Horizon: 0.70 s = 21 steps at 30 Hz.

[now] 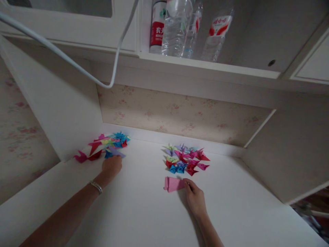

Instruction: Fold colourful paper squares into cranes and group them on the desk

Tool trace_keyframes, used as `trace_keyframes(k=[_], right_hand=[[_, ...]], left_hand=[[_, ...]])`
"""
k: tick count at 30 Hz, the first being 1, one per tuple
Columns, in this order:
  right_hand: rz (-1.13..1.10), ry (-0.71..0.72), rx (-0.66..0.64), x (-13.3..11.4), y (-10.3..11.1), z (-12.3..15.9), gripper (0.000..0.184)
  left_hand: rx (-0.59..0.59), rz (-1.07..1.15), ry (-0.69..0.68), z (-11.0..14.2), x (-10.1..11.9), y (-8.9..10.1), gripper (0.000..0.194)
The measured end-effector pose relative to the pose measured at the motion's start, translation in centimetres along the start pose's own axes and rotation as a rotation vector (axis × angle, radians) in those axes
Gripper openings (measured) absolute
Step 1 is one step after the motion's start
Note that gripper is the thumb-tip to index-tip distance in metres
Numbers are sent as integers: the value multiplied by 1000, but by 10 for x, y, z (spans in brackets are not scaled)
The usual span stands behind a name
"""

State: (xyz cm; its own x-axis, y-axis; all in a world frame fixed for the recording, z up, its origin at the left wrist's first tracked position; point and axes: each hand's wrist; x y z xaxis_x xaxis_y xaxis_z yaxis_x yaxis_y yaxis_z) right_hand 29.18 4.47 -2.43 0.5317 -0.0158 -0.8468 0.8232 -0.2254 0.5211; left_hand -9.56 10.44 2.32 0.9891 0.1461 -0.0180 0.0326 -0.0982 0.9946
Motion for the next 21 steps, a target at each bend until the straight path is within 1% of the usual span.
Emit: trace_keyframes(k=[4, 6, 9, 12, 15, 18, 20, 21], right_hand=[[18, 23, -25, 0, 0, 1, 39], [26, 35, -34, -1, 1, 1, 37], [30, 42, -33, -1, 1, 2, 36], [25, 42, -29, 0, 0, 1, 35], [-8, 36, 0, 1, 0, 2, 37], [-72, 41, 60, -2, 2, 4, 43], [-111, 71, 91, -6, 3, 8, 44], [-129, 90, 101, -10, 3, 10, 44]], left_hand=[[35, -63, -74, 5, 6, -7, 39], [45, -87, -113, 9, 8, -7, 39], [52, -112, -168, 14, 9, -6, 36], [81, -130, -196, 20, 7, -2, 36], [136, -145, -182, 31, 7, 8, 38], [203, -148, -126, 44, 7, 23, 38], [304, -61, -71, 54, 6, 36, 36], [366, 38, -46, 59, 6, 43, 34]])
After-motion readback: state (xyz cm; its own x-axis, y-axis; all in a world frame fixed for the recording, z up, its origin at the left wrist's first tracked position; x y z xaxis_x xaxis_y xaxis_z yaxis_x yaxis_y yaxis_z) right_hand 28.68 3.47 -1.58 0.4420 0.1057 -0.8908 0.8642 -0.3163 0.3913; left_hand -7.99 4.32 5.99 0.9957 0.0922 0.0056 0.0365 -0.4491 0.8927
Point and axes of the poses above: each hand's wrist, its own z-axis away from the middle knuckle, its own y-axis out of the back of the hand, x = y × z, and after that the axes turned 2 degrees about -y, right-handed
